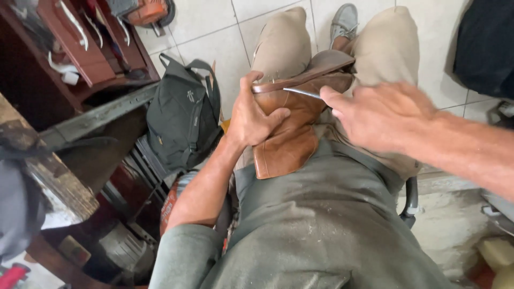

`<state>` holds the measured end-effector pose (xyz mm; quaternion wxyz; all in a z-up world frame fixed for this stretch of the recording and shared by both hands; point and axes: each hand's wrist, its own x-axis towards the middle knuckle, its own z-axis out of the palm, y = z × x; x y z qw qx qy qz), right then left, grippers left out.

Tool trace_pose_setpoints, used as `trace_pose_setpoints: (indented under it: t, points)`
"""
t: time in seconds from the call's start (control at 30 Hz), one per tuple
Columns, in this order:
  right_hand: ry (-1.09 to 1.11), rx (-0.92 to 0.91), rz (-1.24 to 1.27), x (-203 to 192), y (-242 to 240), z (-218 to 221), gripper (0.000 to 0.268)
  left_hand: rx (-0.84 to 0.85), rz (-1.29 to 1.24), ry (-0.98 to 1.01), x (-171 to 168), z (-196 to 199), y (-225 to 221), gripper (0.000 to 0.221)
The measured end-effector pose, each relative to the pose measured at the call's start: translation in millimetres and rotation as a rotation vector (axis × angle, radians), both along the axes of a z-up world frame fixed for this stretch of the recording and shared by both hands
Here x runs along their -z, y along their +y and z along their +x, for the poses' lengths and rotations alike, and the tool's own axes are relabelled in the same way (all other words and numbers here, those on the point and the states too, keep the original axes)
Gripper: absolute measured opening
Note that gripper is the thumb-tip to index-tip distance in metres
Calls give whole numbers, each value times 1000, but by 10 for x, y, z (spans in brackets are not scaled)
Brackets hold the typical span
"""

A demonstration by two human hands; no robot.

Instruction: Using a flathead screwdriver to pry and remove the outer sole from a leather boot.

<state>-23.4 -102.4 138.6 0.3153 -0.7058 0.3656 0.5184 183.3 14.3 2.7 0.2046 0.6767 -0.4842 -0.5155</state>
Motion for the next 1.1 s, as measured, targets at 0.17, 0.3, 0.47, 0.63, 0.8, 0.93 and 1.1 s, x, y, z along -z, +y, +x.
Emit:
trace_pose_setpoints:
  t: [0.17,0.3,0.47,0.63,0.8,0.93,1.1]
  points:
    - [-115,241,9,115,125,-77,59,-20,1,18,-27,3,-6,85]
    - [-328,569,77,338,176,-248,56,9,20,19,-7,-29,-8,87]
    - [-30,-173,-26,-89,-194,57,57,-21,22,12,-41,-41,-35,86]
    - [-96,473,101,138,58,-54,58,-69,63,9,-29,-32,-10,87]
    - [-16,-100,22,-51,-213,87,49,-25,54,28,-16,-27,-19,86]
    - [-134,-317,-132,48,-221,28,62,-68,123,8,-26,-16,-75,85]
    - [-302,369,38,137,117,-271,65,-14,-2,42,-51,35,-70,95]
